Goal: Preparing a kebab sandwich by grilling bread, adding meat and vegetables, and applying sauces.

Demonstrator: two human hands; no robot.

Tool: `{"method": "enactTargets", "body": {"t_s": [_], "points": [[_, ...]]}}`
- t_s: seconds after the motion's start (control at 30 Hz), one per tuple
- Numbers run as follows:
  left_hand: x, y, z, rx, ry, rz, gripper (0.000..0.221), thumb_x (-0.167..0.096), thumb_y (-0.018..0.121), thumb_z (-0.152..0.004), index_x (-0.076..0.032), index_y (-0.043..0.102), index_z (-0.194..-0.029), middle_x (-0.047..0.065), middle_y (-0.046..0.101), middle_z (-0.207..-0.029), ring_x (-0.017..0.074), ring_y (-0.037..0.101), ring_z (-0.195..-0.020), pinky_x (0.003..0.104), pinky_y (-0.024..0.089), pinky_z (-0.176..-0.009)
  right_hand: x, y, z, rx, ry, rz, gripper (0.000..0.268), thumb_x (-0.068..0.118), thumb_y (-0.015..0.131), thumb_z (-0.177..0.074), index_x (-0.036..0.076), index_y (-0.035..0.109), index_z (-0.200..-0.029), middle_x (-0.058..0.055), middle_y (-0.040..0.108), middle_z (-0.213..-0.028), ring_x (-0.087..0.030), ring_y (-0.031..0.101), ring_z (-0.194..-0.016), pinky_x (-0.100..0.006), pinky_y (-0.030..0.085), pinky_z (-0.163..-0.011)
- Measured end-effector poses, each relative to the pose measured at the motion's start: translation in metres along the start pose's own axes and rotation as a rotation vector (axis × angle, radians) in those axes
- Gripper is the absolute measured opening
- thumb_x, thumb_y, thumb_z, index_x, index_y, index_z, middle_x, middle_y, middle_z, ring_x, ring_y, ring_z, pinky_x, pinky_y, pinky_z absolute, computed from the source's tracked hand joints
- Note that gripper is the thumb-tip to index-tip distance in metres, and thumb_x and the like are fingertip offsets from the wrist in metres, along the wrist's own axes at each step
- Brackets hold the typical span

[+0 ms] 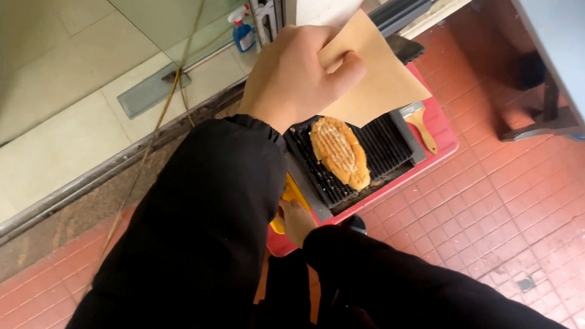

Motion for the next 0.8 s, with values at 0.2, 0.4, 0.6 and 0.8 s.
{"method": "enactTargets", "body": {"t_s": [0.2, 0.4, 0.6, 0.8], "points": [[0.0, -0.003, 0.0, 0.01, -0.047, -0.004, 0.034, -0.038, 0.06, -0.093, -0.013, 0.049, -0.073, 0.003, 0.046, -0.062, 0.0205, 0.04, -0.058, 0.04, 0.032, -0.052, 0.122, -0.17, 0.019, 0.034, -0.287, -0.08, 0.016, 0.009, 0.064, -0.102, 0.005, 0.072, -0.115, -0.013, 0.074, -0.092, -0.025, 0.067, -0.075, -0.04, 0.053, -0.071], [0.002, -0.005, 0.001, 0.023, -0.138, -0.034, 0.034, -0.044, 0.057, -0.088, -0.012, 0.061, -0.075, 0.005, 0.051, -0.061, 0.0283, 0.051, -0.054, 0.045, 0.04, -0.053, 0.112, -0.334, 0.055, -0.04, -0.294, -0.124, 0.029, 0.01, 0.073, -0.096, 0.008, 0.071, -0.125, -0.012, 0.068, -0.139, -0.027, 0.073, -0.118, -0.036, 0.065, -0.095], [0.005, -0.005, 0.004, 0.055, -0.191, -0.022, 0.039, -0.04, 0.058, -0.087, -0.016, 0.035, -0.068, 0.002, 0.033, -0.06, 0.0204, 0.03, -0.058, 0.041, 0.028, -0.053, 0.072, -0.327, 0.002, 0.383, -0.117, 0.255, 0.021, 0.027, 0.062, -0.103, 0.018, 0.075, -0.116, 0.0, 0.084, -0.102, -0.019, 0.079, -0.09, -0.036, 0.06, -0.08], [0.003, -0.005, 0.004, 0.023, -0.166, -0.039, 0.047, -0.037, 0.061, -0.09, -0.018, 0.023, -0.07, 0.001, 0.022, -0.065, 0.0179, 0.02, -0.066, 0.041, 0.018, -0.057, 0.073, -0.316, -0.045, 0.011, -0.564, 0.29, 0.022, 0.023, 0.072, -0.101, 0.012, 0.078, -0.119, -0.007, 0.077, -0.116, -0.034, 0.067, -0.108, -0.047, 0.052, -0.088]]}}
Point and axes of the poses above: each hand's wrist, its own z-axis away from the middle knuckle, its own y-axis out of the palm, x = y × z, the point moved 10 cm from there along -z, towards the middle knuckle
